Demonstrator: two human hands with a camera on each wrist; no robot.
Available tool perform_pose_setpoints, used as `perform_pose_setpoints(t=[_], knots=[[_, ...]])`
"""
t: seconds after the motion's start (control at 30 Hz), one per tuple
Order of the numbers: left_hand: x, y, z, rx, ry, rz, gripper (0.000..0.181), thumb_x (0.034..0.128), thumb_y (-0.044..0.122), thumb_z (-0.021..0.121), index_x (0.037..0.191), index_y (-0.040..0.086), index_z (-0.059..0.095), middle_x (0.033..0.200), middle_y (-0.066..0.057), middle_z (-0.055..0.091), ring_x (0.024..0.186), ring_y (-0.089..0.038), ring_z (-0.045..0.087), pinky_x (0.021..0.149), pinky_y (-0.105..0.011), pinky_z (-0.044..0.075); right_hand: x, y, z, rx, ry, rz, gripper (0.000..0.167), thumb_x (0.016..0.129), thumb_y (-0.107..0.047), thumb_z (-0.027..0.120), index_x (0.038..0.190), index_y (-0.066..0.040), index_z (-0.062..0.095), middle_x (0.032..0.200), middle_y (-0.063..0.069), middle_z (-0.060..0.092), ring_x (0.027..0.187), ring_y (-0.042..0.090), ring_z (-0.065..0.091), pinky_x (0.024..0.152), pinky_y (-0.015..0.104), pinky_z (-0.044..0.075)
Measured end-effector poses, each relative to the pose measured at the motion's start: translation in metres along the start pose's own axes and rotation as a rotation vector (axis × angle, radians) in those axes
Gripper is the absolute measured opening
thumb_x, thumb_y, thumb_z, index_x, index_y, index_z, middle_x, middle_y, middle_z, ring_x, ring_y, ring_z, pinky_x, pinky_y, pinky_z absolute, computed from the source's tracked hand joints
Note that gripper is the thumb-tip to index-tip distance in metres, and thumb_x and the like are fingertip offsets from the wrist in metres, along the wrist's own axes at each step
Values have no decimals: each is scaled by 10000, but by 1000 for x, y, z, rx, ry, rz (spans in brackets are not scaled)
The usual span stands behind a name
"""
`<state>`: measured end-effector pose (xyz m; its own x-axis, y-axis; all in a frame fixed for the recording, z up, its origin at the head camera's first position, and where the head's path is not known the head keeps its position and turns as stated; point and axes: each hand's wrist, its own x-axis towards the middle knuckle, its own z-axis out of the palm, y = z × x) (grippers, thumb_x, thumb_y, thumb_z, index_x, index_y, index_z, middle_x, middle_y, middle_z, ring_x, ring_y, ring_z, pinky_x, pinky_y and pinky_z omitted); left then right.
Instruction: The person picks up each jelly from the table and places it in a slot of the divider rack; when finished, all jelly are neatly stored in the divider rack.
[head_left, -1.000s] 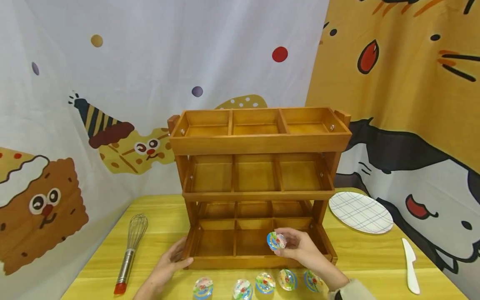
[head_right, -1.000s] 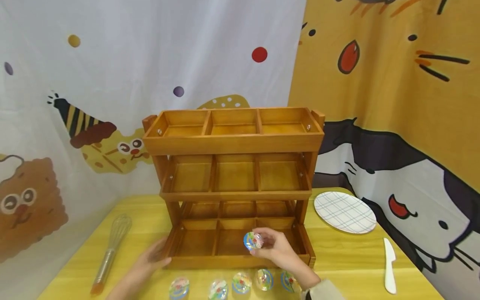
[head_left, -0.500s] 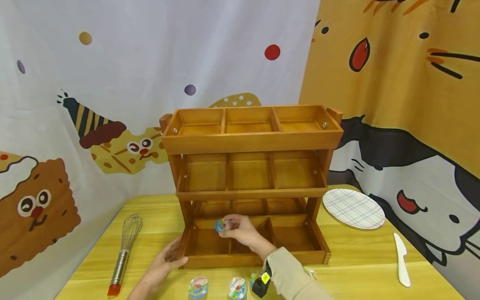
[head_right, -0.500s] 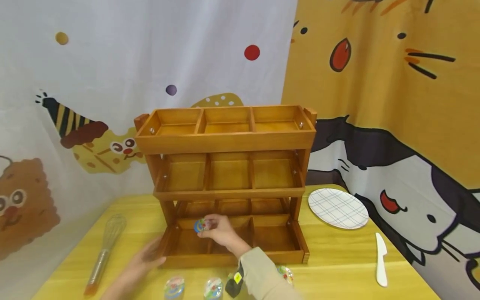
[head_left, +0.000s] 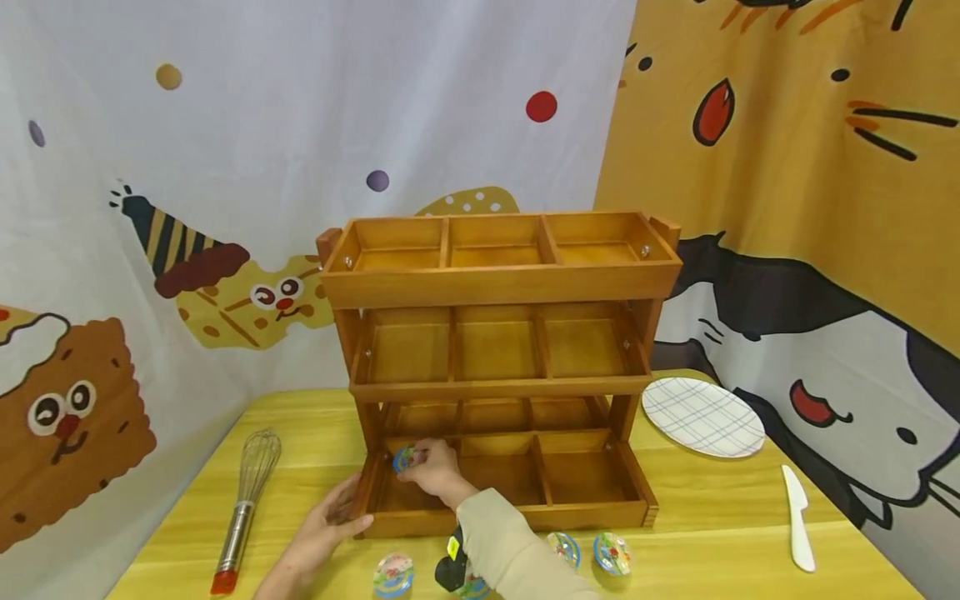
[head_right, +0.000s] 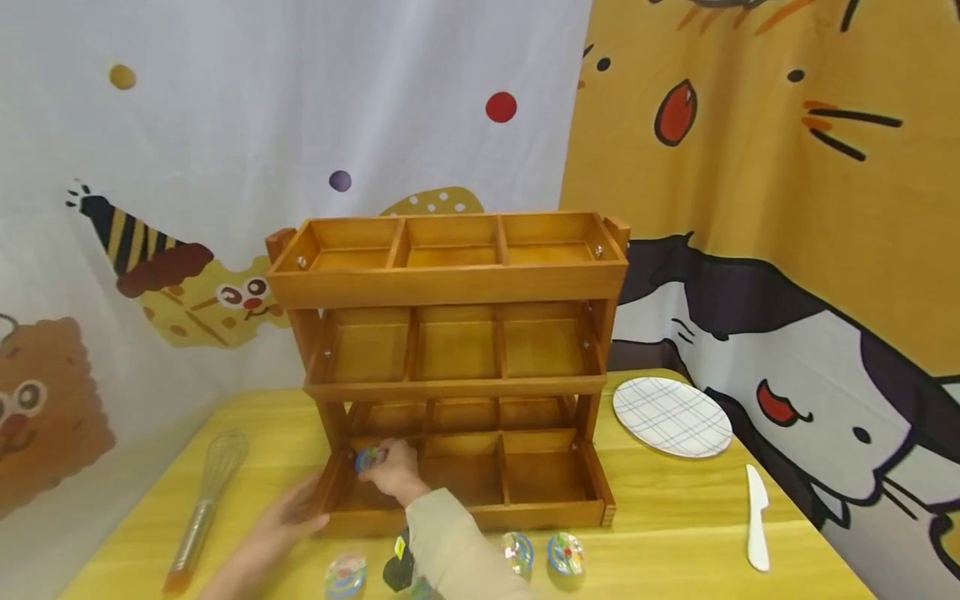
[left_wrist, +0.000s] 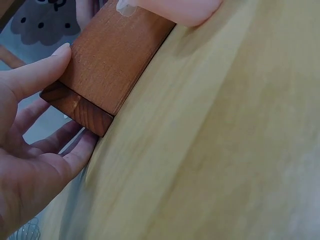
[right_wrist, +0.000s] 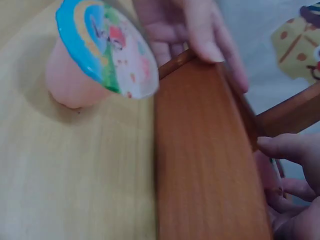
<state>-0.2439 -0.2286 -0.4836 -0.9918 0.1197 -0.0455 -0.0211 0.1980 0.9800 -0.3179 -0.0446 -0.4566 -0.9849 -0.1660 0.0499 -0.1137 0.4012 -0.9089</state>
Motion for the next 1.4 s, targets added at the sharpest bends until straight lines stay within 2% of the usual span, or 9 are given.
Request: perform_pose_setpoints(t=[0.13, 0.23, 0.37, 0.57, 0.8, 0.93, 1.13, 1.27, 1.4], knots=[[-1, -3, -1, -10, 11, -17, 682, 819, 190, 611, 1390, 140, 242, 1414, -222, 274, 1254, -485, 261, 881, -567, 397, -3, -5, 9, -48, -7, 5, 481, 600, -73, 799, 1026, 28, 600, 851, 63, 604, 824, 190, 553, 687, 298, 507], [-1, -2, -1, 6, 16, -18, 686, 816, 204, 614, 1389, 136, 243, 1413, -225, 276, 1253, -487, 264, 881, -560, 402, -4, -6, 12, -56, 6, 14, 489, 590, -66, 804, 1025, 31, 602, 882, 85, 614, 839, 217, 565, 705, 311, 513], [0, 0, 0, 6, 24, -19, 686, 811, 197, 622, 1385, 123, 254, 1409, -230, 283, 1253, -485, 269, 904, -563, 388, -6, -4, 12, -35, 14, 42, 502, 601, -74, 799, 1052, -1, 592, 933, 96, 608, 855, 227, 569, 713, 312, 512], [2, -5, -1, -26, 0, -25, 697, 816, 188, 615, 1393, 116, 230, 1420, -238, 250, 1264, -499, 231, 919, -577, 369, -6, 2, 14, -22, 32, 37, 486, 583, -79, 807, 1021, -28, 602, 905, 86, 625, 818, 206, 578, 689, 298, 510], [2, -1, 1, -40, -20, -20, 674, 837, 169, 591, 1397, 127, 218, 1423, -233, 247, 1266, -488, 240, 901, -548, 400, -8, 1, 12, -56, 22, 18, 648, 616, -133, 794, 1184, -7, 510, 941, 116, 616, 836, 225, 579, 727, 341, 511], [0, 1, 2, -24, -35, -3, 674, 847, 172, 576, 1402, 115, 198, 1428, -255, 216, 1264, -513, 211, 893, -580, 386, -15, -7, 3, -62, 18, -16, 649, 680, -177, 749, 1234, 4, 463, 985, 148, 615, 855, 235, 584, 726, 356, 515], [3, -3, 1, -39, -16, -5, 687, 830, 164, 595, 1398, 126, 211, 1418, -229, 255, 1262, -474, 257, 909, -556, 390, -33, -26, -30, -36, -6, -121, 600, 730, -209, 694, 1247, -18, 457, 1237, 204, 505, 1061, 353, 522, 839, 448, 476], [5, -7, 0, -53, -6, -13, 702, 815, 169, 614, 1397, 135, 223, 1412, -212, 280, 1259, -444, 285, 932, -539, 387, -52, -34, -71, 18, -63, -198, 531, 759, -251, 686, 1218, -67, 490, 1210, 156, 528, 1115, 337, 488, 881, 454, 453], [5, -9, 0, -47, -6, -15, 702, 814, 178, 615, 1396, 135, 225, 1415, -218, 270, 1265, -460, 269, 930, -560, 375, -77, -28, -120, 58, -120, -248, 481, 783, -267, 669, 1199, -95, 500, 1183, 113, 552, 1086, 295, 506, 882, 395, 455]])
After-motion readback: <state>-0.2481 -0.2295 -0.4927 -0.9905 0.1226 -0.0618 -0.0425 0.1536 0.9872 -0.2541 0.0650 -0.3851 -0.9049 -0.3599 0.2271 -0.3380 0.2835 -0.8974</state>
